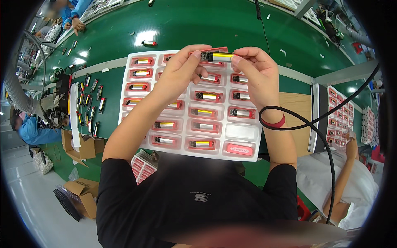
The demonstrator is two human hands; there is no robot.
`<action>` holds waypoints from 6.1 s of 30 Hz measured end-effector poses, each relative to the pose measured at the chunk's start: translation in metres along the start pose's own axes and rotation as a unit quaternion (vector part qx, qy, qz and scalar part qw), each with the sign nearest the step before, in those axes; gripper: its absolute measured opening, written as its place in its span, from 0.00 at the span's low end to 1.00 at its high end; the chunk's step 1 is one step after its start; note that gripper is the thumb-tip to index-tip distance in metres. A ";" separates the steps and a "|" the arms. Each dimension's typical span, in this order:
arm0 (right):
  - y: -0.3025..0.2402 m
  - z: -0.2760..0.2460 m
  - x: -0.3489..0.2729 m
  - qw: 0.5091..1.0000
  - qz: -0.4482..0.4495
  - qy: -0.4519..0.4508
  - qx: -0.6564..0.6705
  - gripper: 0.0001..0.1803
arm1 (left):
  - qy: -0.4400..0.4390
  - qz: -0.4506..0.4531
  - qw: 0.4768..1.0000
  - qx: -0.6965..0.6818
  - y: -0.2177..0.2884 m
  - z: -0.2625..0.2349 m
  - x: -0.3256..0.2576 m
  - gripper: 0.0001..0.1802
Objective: The person assembles small electronic components into pink plastic casings by hand on a production line.
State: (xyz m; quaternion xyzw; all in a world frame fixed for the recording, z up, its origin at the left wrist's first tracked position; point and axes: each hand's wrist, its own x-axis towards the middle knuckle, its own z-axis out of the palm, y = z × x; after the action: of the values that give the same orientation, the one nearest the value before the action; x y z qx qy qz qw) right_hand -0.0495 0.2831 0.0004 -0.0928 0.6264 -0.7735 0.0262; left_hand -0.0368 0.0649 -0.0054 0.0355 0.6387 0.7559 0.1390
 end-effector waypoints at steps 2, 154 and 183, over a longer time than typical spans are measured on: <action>0.000 0.003 0.000 1.000 0.004 0.003 -0.029 0.11 | -0.031 0.005 0.996 -0.085 -0.007 -0.006 -0.001 0.19; 0.023 -0.002 0.006 0.998 -0.015 -0.064 -0.019 0.24 | -0.080 0.109 0.991 -0.017 -0.016 0.005 0.001 0.21; 0.008 -0.003 -0.107 0.890 -0.261 -0.060 -0.368 0.17 | -0.123 0.319 0.842 0.418 -0.005 0.024 -0.065 0.18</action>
State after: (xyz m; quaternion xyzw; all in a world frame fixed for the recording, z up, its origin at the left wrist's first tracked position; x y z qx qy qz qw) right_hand 0.0541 0.3006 -0.0200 -0.3016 0.8170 -0.4592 -0.1751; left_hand 0.0322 0.0716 0.0022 0.3846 0.8254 0.4089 -0.0605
